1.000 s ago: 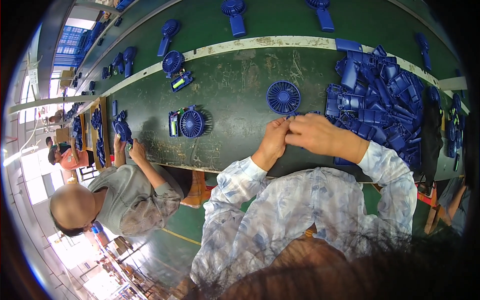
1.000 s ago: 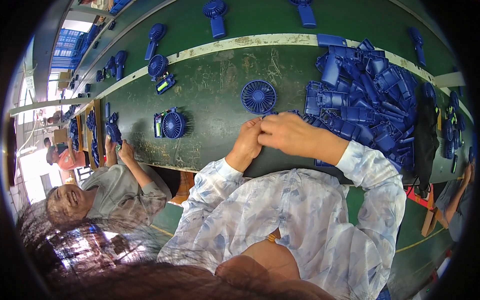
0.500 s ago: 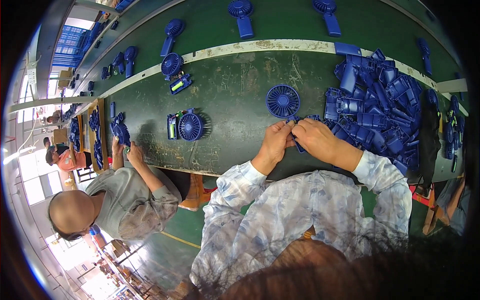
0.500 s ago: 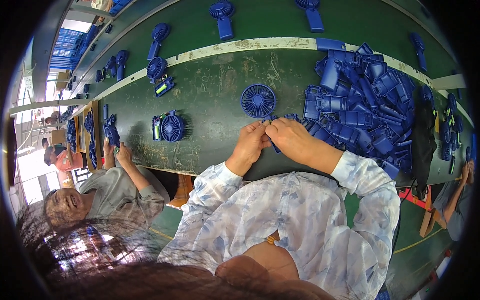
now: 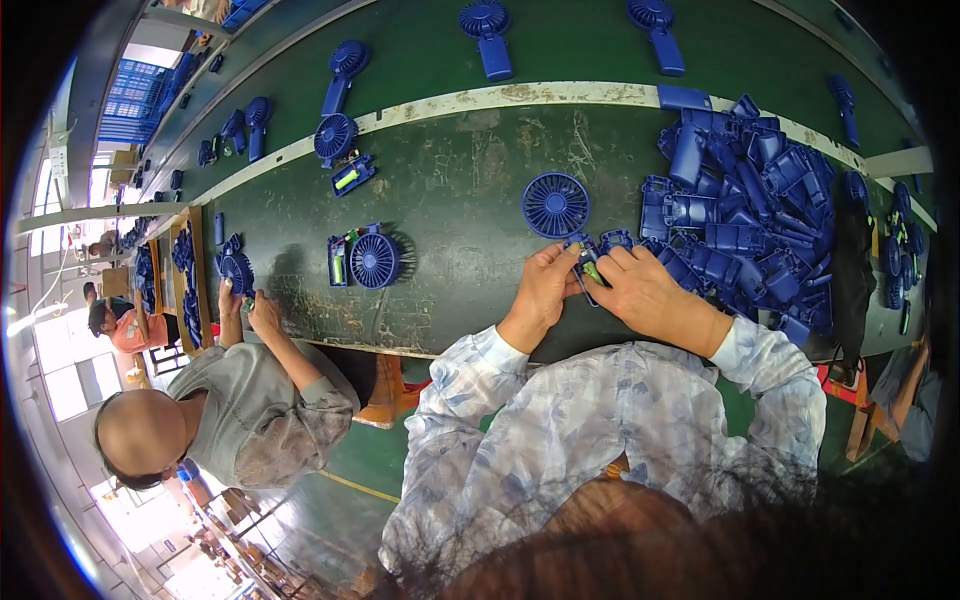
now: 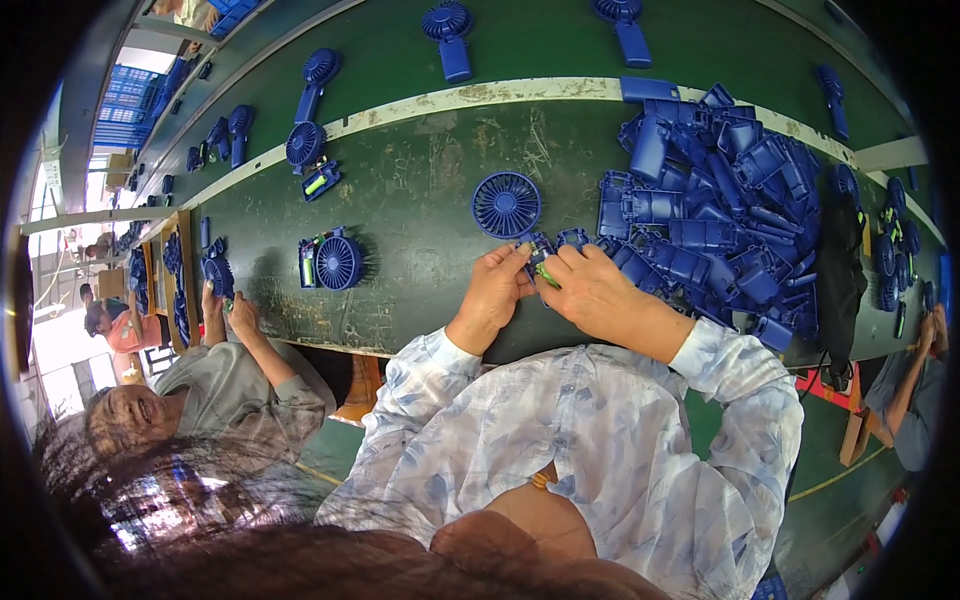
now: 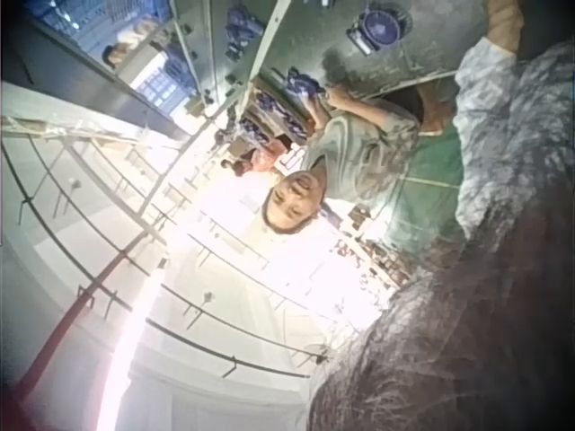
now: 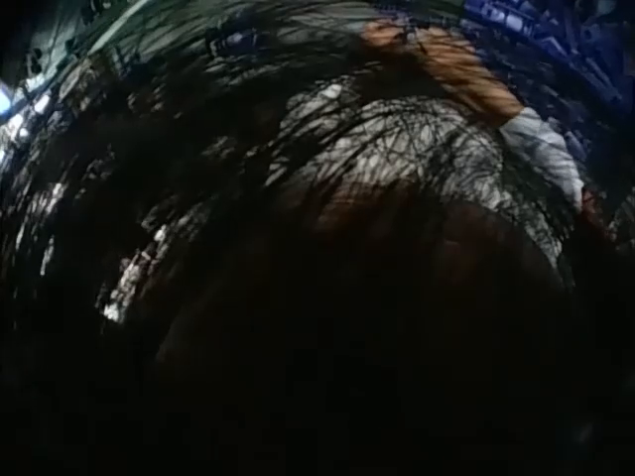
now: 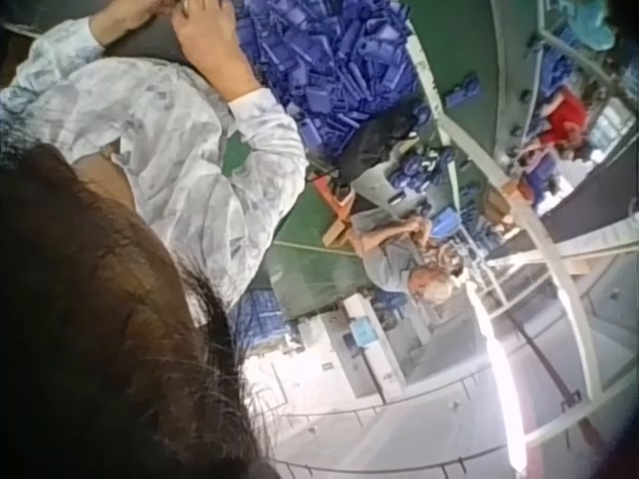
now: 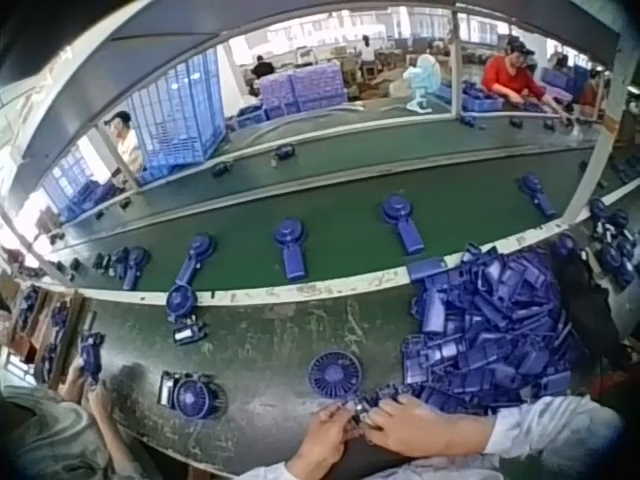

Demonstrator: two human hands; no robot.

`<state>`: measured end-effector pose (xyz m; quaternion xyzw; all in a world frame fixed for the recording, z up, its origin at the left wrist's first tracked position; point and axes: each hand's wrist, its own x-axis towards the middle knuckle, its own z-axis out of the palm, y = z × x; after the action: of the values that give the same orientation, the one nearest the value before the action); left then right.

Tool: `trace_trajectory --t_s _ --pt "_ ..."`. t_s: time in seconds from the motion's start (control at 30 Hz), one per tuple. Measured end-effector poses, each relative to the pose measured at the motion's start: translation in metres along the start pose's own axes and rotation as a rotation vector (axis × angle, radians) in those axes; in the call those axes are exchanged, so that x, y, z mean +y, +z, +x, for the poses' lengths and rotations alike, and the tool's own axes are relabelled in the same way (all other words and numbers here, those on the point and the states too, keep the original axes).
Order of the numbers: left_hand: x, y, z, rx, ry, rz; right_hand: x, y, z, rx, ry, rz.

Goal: The person picks up a fan head and a battery, fits them into the blue housing, and snaps the handle cover into place. After testing the power button, they place the assembled fan onto the conveyor belt.

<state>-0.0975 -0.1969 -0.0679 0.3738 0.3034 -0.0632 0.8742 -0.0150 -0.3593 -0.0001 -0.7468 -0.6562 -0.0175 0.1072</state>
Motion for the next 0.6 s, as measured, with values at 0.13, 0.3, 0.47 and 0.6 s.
trace_trajectory --t_s 0.13,0.3,0.47,0.6 --pt "-0.001 -0.004 0.003 0.007 -0.018 0.021 0.005 0.006 -0.002 0.093 0.026 0.188" --pt "0.003 -0.001 0.000 -0.039 -0.015 -0.032 0.030 0.000 -0.014 0.313 0.303 0.342" --pt "0.002 -0.002 -0.002 -0.030 -0.010 -0.031 0.037 0.018 0.004 0.300 0.302 0.452" --pt "-0.001 -0.005 0.000 -0.056 -0.014 -0.022 0.041 0.033 0.018 0.245 0.223 0.519"
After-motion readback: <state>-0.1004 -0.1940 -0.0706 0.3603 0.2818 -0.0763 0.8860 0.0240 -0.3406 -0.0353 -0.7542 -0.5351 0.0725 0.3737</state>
